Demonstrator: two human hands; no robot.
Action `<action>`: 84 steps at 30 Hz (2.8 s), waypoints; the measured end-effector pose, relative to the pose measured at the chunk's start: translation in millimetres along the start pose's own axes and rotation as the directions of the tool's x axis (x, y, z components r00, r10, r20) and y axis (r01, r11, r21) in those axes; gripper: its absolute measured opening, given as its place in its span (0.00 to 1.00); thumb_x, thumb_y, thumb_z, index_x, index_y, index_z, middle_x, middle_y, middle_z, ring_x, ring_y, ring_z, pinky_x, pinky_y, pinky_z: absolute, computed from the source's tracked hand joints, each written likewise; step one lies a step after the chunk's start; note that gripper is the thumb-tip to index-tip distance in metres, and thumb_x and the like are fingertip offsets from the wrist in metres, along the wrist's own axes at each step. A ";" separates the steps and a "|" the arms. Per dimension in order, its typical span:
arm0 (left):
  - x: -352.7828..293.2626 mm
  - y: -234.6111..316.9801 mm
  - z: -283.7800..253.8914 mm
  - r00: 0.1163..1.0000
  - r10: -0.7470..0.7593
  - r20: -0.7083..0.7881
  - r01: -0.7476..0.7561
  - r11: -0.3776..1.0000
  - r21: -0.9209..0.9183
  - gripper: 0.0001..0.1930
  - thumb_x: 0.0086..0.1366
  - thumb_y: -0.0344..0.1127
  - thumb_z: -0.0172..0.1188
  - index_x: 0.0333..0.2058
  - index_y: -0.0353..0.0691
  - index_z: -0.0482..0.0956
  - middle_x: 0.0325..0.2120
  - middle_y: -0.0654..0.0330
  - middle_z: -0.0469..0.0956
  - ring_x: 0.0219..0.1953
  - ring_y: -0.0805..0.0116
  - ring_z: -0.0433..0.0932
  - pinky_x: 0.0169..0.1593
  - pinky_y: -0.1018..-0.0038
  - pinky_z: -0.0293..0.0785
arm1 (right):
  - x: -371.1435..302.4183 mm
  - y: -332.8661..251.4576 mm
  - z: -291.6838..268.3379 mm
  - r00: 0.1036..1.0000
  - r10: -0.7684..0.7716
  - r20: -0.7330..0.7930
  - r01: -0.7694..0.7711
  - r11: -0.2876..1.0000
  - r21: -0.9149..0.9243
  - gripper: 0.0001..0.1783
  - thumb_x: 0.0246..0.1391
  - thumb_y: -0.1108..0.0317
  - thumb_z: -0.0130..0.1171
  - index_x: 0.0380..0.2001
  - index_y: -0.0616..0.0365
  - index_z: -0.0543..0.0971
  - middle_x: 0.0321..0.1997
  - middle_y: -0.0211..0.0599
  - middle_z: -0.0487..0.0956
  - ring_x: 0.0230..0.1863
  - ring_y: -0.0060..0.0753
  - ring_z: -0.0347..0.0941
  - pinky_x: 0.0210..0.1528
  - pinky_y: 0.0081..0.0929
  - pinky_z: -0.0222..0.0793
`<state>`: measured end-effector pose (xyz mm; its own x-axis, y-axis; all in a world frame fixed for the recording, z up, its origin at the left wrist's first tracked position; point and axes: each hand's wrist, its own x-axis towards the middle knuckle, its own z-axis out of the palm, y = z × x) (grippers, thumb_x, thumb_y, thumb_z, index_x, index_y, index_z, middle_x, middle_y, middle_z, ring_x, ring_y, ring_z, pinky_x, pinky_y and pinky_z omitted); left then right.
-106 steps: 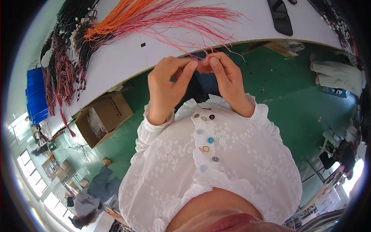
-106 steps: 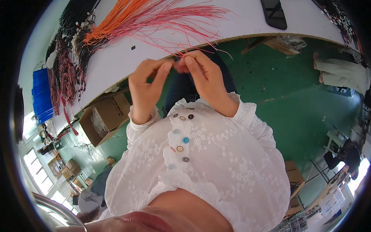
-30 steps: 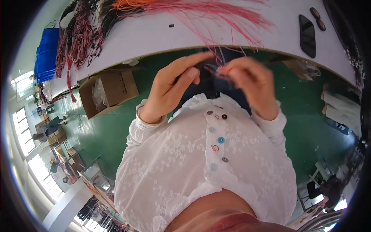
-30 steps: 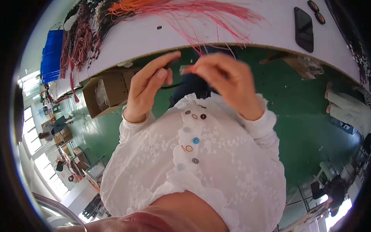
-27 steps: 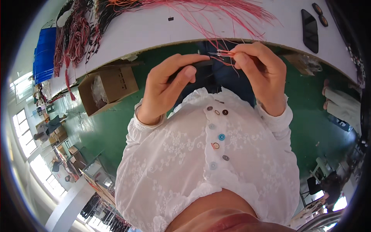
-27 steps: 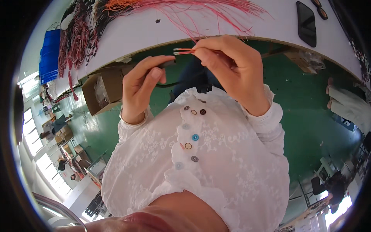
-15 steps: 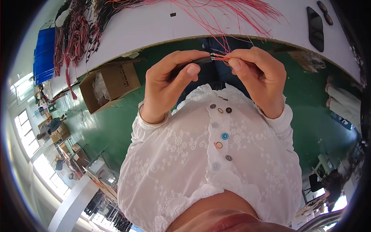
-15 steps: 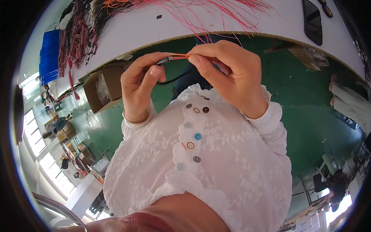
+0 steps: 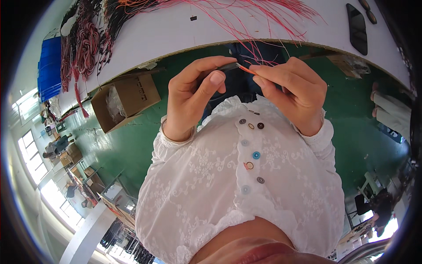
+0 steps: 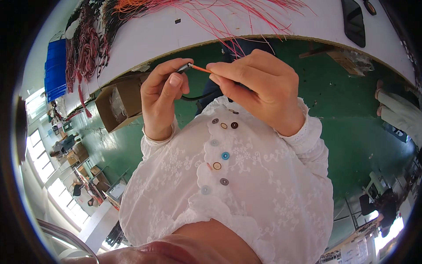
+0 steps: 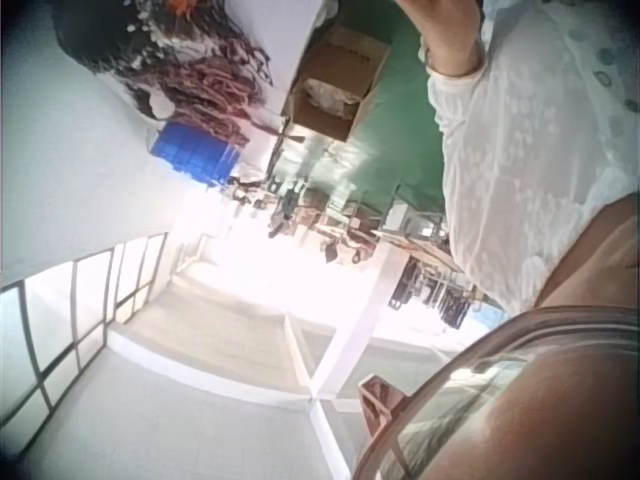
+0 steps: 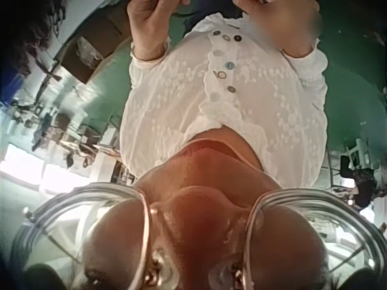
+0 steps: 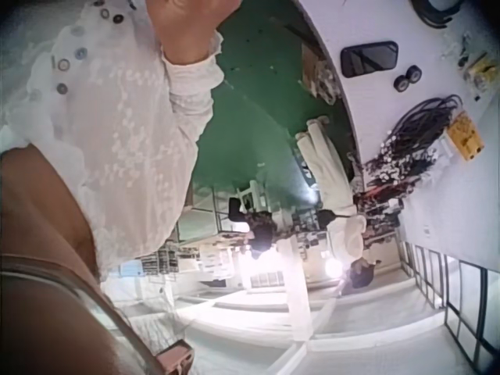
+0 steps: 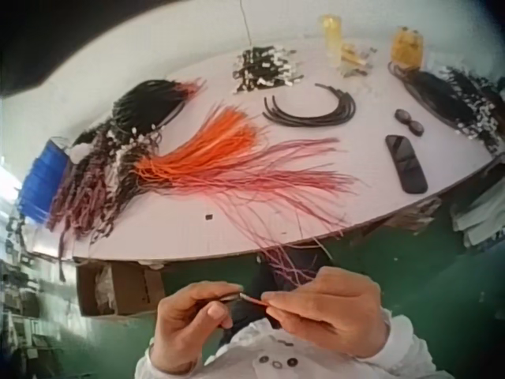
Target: Manual assembly of electronic wiring harnesses by grouping individual wires and inserting them into connectors.
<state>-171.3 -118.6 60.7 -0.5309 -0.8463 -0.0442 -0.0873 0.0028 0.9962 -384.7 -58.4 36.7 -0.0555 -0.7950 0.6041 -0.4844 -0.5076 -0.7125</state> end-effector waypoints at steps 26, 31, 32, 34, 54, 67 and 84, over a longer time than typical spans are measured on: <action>5.3 -1.1 -12.7 0.947 0.286 0.149 -0.322 0.858 0.401 0.14 0.64 0.23 0.62 0.48 0.37 0.84 0.23 0.66 0.72 0.22 0.79 0.61 0.25 0.79 0.55 | 28.3 -0.1 -31.1 0.954 0.027 0.297 -0.062 0.992 0.108 0.09 0.45 0.82 0.64 0.32 0.60 0.83 0.28 0.31 0.76 0.25 0.24 0.68 0.25 0.22 0.61; 3.3 1.4 -12.3 0.969 0.218 0.112 -0.244 0.894 0.374 0.14 0.66 0.23 0.59 0.49 0.35 0.83 0.26 0.67 0.72 0.24 0.80 0.61 0.27 0.81 0.55 | 29.6 3.7 -30.7 0.931 -0.268 0.248 0.296 0.951 -0.085 0.16 0.40 0.80 0.71 0.37 0.60 0.85 0.31 0.31 0.77 0.27 0.27 0.69 0.26 0.23 0.64; 2.8 0.6 -11.7 0.972 0.208 0.108 -0.232 0.915 0.330 0.13 0.68 0.24 0.56 0.50 0.31 0.82 0.29 0.66 0.72 0.26 0.80 0.61 0.30 0.82 0.56 | 27.5 3.3 -29.1 0.927 -0.298 0.229 0.331 0.935 -0.125 0.18 0.38 0.79 0.73 0.38 0.59 0.85 0.32 0.30 0.77 0.27 0.27 0.68 0.26 0.23 0.64; 2.7 -2.1 -10.2 0.975 0.207 0.079 -0.222 0.918 0.329 0.13 0.67 0.23 0.58 0.49 0.34 0.83 0.26 0.67 0.71 0.24 0.81 0.61 0.27 0.81 0.54 | 22.7 2.4 -26.4 0.922 -0.325 0.210 0.361 0.917 -0.166 0.21 0.36 0.78 0.75 0.39 0.59 0.86 0.33 0.29 0.77 0.27 0.28 0.68 0.26 0.23 0.64; 10.1 -7.6 -1.0 0.912 0.359 0.200 -0.405 0.699 0.589 0.09 0.60 0.27 0.68 0.40 0.39 0.83 0.24 0.63 0.78 0.20 0.70 0.74 0.22 0.76 0.67 | 9.5 -5.3 5.3 0.922 0.303 0.242 -0.350 0.919 0.182 0.30 0.72 0.62 0.45 0.71 0.65 0.60 0.23 0.34 0.71 0.20 0.28 0.65 0.28 0.25 0.60; 8.8 -26.7 -2.3 0.863 0.405 0.301 -0.492 0.538 0.684 0.08 0.58 0.26 0.65 0.37 0.44 0.82 0.23 0.67 0.75 0.18 0.71 0.73 0.21 0.76 0.67 | -16.6 37.0 42.5 0.696 0.421 0.582 -0.717 0.435 0.544 0.35 0.74 0.45 0.32 0.73 0.56 0.59 0.41 0.33 0.77 0.42 0.26 0.70 0.53 0.26 0.65; -10.3 -5.5 -46.9 0.942 0.273 0.192 -0.331 0.680 0.654 0.06 0.65 0.23 0.61 0.40 0.34 0.81 0.28 0.56 0.80 0.21 0.65 0.77 0.25 0.75 0.72 | 1.8 20.5 36.5 0.770 0.372 0.519 -0.601 0.696 0.392 0.15 0.66 0.64 0.60 0.51 0.59 0.73 0.35 0.30 0.80 0.42 0.22 0.77 0.45 0.23 0.70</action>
<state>-125.8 -134.9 59.2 -0.6865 -0.6943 0.2161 -0.4354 0.6305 0.6426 -362.8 -82.4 10.1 0.2300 -0.9731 0.0144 0.0387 -0.0056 -0.9992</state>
